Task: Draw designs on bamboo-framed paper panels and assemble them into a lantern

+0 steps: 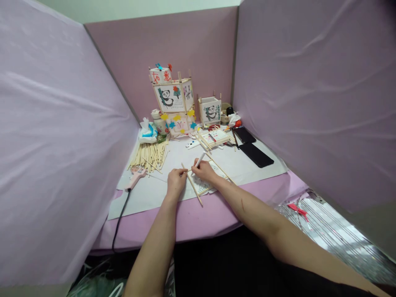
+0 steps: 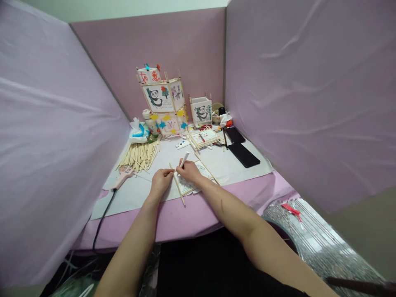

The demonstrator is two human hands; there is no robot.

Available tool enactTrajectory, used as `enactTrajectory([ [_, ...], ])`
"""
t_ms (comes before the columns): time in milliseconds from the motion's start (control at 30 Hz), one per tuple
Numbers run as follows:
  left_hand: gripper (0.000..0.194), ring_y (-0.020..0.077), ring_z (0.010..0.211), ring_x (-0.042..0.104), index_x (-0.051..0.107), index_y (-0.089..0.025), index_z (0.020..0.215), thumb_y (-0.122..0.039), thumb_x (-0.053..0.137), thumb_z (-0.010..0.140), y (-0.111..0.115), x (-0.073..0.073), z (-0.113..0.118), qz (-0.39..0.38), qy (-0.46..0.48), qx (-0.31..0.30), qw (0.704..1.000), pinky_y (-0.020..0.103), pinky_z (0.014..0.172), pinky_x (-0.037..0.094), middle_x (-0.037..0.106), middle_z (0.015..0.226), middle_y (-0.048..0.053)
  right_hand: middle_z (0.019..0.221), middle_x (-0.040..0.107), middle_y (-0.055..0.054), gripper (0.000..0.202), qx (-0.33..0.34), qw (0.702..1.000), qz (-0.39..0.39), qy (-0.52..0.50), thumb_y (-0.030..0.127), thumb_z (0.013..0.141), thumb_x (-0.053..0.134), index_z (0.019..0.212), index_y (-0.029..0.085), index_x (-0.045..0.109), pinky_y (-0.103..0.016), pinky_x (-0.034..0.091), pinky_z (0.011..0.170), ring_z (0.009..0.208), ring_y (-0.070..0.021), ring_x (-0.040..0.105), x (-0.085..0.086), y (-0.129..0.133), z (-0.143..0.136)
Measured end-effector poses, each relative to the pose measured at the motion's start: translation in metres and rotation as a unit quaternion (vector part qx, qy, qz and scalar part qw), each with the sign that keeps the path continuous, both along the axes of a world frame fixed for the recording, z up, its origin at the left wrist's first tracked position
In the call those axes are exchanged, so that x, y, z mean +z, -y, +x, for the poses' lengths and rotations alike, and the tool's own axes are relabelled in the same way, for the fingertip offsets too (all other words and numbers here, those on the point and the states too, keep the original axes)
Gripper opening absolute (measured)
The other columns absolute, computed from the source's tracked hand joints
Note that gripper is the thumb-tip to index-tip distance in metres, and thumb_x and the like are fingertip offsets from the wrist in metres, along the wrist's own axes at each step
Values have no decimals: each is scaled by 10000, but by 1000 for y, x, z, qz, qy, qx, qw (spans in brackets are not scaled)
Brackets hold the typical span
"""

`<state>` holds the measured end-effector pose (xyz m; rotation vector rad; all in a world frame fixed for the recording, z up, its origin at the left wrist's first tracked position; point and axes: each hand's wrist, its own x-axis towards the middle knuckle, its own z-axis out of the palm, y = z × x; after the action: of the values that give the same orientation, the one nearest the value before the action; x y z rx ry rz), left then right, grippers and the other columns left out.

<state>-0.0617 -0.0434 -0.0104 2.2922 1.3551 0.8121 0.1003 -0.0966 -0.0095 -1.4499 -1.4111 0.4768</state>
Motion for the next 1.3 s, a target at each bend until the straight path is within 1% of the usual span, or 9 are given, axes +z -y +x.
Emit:
enactTrajectory([
  [167, 286, 266, 912, 672, 807, -211, 1020, -245, 588, 840, 1, 1, 0, -8, -1, 3, 1000, 408, 945, 511, 734, 989, 120, 628, 574, 32, 157, -11, 1000, 14, 2, 296, 839, 555, 702, 238, 505, -252, 385, 650, 645, -155, 545, 1, 1, 0],
  [400, 297, 265, 953, 671, 798, -198, 1053, -244, 582, 855, 4, 4, 0, -15, -11, 6, 1000, 406, 966, 506, 730, 1007, 116, 614, 558, 37, 172, -8, 1000, 8, 11, 286, 842, 563, 693, 236, 491, -243, 368, 642, 630, -147, 533, 0, -1, -1],
  [533, 301, 254, 972, 672, 793, -191, 1066, -224, 577, 859, 5, 6, 0, -19, -17, 6, 1000, 391, 977, 504, 732, 1023, 109, 609, 539, 43, 179, -11, 1000, 6, 17, 269, 832, 558, 680, 232, 470, -237, 359, 637, 617, -136, 516, 1, 0, 0],
  [900, 305, 250, 979, 680, 789, -186, 1081, -216, 574, 868, 5, 8, 1, -23, -28, 7, 999, 380, 978, 509, 734, 1037, 110, 598, 543, 41, 139, -11, 1000, -6, 21, 243, 795, 548, 673, 226, 485, -234, 347, 611, 603, -134, 512, 1, 1, 1],
  [1100, 299, 254, 975, 680, 793, -189, 1069, -225, 579, 863, 5, 8, 1, -21, -29, 8, 999, 391, 980, 511, 735, 1021, 108, 551, 497, 52, 154, -22, 1000, -6, 21, 236, 763, 549, 640, 232, 458, -242, 326, 579, 562, -133, 471, 3, 2, 2],
  [1300, 296, 249, 962, 680, 793, -194, 1067, -228, 577, 867, 6, 8, 1, -20, -26, 10, 999, 394, 984, 510, 737, 1039, 108, 598, 539, 41, 143, -40, 999, 13, 18, 265, 800, 528, 672, 232, 474, -239, 355, 619, 608, -138, 505, 4, 3, 2],
])
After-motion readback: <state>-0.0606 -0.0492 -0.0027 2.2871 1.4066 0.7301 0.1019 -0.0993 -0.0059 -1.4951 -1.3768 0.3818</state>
